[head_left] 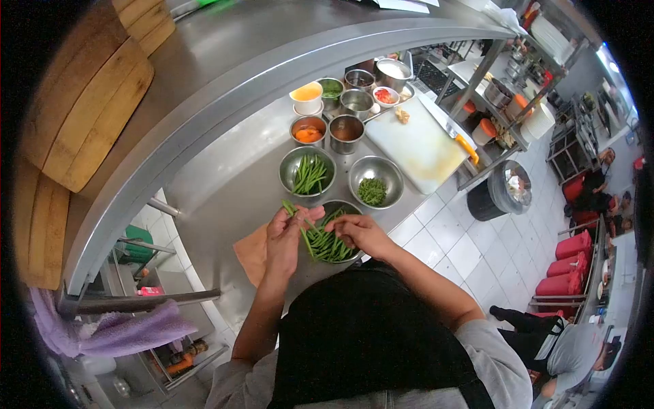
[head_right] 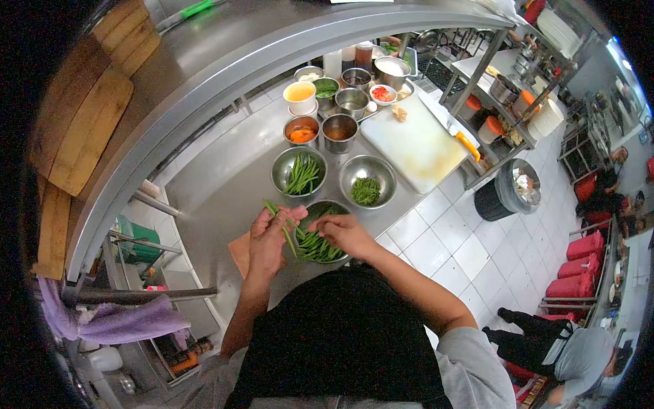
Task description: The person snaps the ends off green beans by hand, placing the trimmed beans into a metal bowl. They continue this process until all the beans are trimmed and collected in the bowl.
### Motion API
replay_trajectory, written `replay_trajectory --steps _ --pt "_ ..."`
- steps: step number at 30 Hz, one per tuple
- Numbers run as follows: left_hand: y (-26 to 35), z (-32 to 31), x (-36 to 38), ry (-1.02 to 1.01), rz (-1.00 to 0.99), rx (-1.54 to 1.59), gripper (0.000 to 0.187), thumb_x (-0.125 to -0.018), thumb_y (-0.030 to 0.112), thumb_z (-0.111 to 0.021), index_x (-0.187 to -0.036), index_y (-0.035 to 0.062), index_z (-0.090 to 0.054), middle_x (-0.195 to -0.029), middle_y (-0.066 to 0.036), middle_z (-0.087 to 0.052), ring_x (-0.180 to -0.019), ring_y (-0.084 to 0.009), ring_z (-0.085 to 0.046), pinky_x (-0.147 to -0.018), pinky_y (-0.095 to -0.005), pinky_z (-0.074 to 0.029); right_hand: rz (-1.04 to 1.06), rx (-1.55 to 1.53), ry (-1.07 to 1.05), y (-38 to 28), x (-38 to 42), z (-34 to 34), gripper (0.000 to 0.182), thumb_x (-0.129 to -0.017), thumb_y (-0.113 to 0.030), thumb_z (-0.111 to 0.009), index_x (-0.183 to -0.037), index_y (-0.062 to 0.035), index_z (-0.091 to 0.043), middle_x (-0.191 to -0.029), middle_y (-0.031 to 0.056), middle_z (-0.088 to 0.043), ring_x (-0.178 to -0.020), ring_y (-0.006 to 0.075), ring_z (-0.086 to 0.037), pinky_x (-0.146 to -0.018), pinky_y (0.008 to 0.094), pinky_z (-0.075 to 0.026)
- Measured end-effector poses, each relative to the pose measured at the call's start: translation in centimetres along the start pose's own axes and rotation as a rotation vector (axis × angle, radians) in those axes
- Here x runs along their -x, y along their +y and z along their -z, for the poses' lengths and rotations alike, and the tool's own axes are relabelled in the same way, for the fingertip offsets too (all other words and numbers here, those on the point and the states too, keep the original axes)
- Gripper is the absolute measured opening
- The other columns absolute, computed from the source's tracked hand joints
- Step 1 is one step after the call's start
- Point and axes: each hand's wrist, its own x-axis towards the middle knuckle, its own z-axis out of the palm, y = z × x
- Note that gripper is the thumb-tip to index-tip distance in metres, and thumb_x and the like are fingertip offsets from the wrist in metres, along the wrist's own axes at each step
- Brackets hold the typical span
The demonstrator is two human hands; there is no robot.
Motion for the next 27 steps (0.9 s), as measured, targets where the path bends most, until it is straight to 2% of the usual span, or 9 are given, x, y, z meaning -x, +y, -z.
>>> replay_trajectory --steps 7,10,13,15,17,18,20,23,27 --pt "0.1 -1.6 0.2 -0.053 -0.129 -0.080 0.013 -0.105 0.013 -0.050 -0.107 0.0014 -0.056 -0.113 -0.021 -0.070 -0.106 -0.0257 -0.068 -0.096 -0.0362 -0.050 0.027 0.175 -0.106 0.0 0.4 -1.2 0.026 -0.095 -0.019 -0.055 -0.107 -0.0032 -0.072 -0.072 -0.0031 -0.055 -0.061 0.0066 -0.049 -0.054 0.0238 -0.040" --pt "0.0 -1.8 0.3 -0.057 -0.161 -0.088 0.014 -0.104 0.013 -0.051 -0.106 0.0002 -0.056 -0.111 -0.020 -0.071 -0.106 -0.0234 -0.068 -0.095 -0.0333 -0.050 0.214 0.227 -0.068 1.6 -0.1 -1.4 0.026 -0.095 -0.019 -0.053 -0.097 -0.0019 -0.072 -0.070 -0.0022 -0.056 -0.058 0.0067 -0.049 -0.053 0.0245 -0.040" --pt "-0.1 -2.0 0.7 -0.003 -0.229 -0.124 0.014 -0.104 0.013 -0.051 -0.106 -0.0002 -0.056 -0.110 -0.019 -0.071 -0.106 -0.0223 -0.068 -0.094 -0.0314 -0.050 0.172 0.185 0.098 2.6 -0.8 -0.6 0.024 -0.096 -0.017 -0.051 -0.093 -0.0011 -0.068 -0.072 -0.0012 -0.057 -0.058 0.0074 -0.049 -0.052 0.0244 -0.039" --pt "0.2 -2.0 0.9 0.048 -0.287 -0.124 0.014 -0.104 0.012 -0.051 -0.106 -0.0004 -0.056 -0.108 -0.019 -0.071 -0.105 -0.0218 -0.068 -0.093 -0.0301 -0.050 0.009 -0.129 0.095 2.0 -0.9 0.4 0.022 -0.093 -0.012 -0.049 -0.099 -0.0012 -0.067 -0.080 0.0011 -0.060 -0.062 0.0080 -0.050 -0.056 0.0238 -0.039" --pt "1.0 -1.6 0.8 0.149 -0.214 -0.195 0.013 -0.105 0.009 -0.045 -0.110 0.0004 -0.053 -0.116 -0.023 -0.068 -0.109 -0.0292 -0.067 -0.099 -0.0392 -0.051 -0.029 -0.157 0.030 1.8 -0.4 0.0 0.023 -0.093 -0.012 -0.048 -0.103 -0.0012 -0.067 -0.081 0.0013 -0.060 -0.062 0.0089 -0.050 -0.056 0.0240 -0.039" --pt "0.8 -1.4 0.6 0.152 -0.213 -0.195 0.013 -0.105 0.009 -0.045 -0.110 0.0004 -0.053 -0.116 -0.023 -0.068 -0.109 -0.0292 -0.067 -0.099 -0.0392 -0.051 -0.069 -0.187 -0.029 1.8 -0.1 -0.2 0.025 -0.093 -0.012 -0.047 -0.106 -0.0012 -0.066 -0.082 0.0016 -0.060 -0.062 0.0097 -0.051 -0.056 0.0241 -0.040" --pt "0.0 -1.1 0.0 0.069 -0.289 0.078 0.014 -0.106 0.010 -0.044 -0.112 -0.0005 -0.051 -0.120 -0.025 -0.065 -0.111 -0.0333 -0.066 -0.100 -0.0436 -0.052 -0.077 -0.141 -0.092 2.0 0.1 -0.8 0.026 -0.094 -0.011 -0.047 -0.107 -0.0012 -0.067 -0.083 0.0018 -0.060 -0.062 0.0091 -0.050 -0.055 0.0236 -0.039" --pt "-0.2 -1.3 -0.1 0.025 -0.324 0.037 0.015 -0.107 0.011 -0.043 -0.113 -0.0012 -0.050 -0.123 -0.026 -0.062 -0.114 -0.0370 -0.064 -0.102 -0.0482 -0.051 -0.101 -0.125 -0.191 2.1 -0.2 -1.4 0.026 -0.095 -0.013 -0.049 -0.110 -0.0025 -0.067 -0.085 0.0007 -0.061 -0.063 0.0081 -0.050 -0.055 0.0231 -0.039" --pt "-0.4 -2.0 0.1 0.038 -0.338 0.008 0.017 -0.107 0.011 -0.043 -0.110 -0.0038 -0.051 -0.117 -0.025 -0.065 -0.111 -0.0332 -0.066 -0.099 -0.0453 -0.053 -0.106 -0.006 -0.306 1.4 -0.3 -2.1 0.025 -0.095 -0.020 -0.054 -0.107 -0.0029 -0.068 -0.084 -0.0013 -0.062 -0.067 0.0067 -0.051 -0.058 0.0236 -0.040"
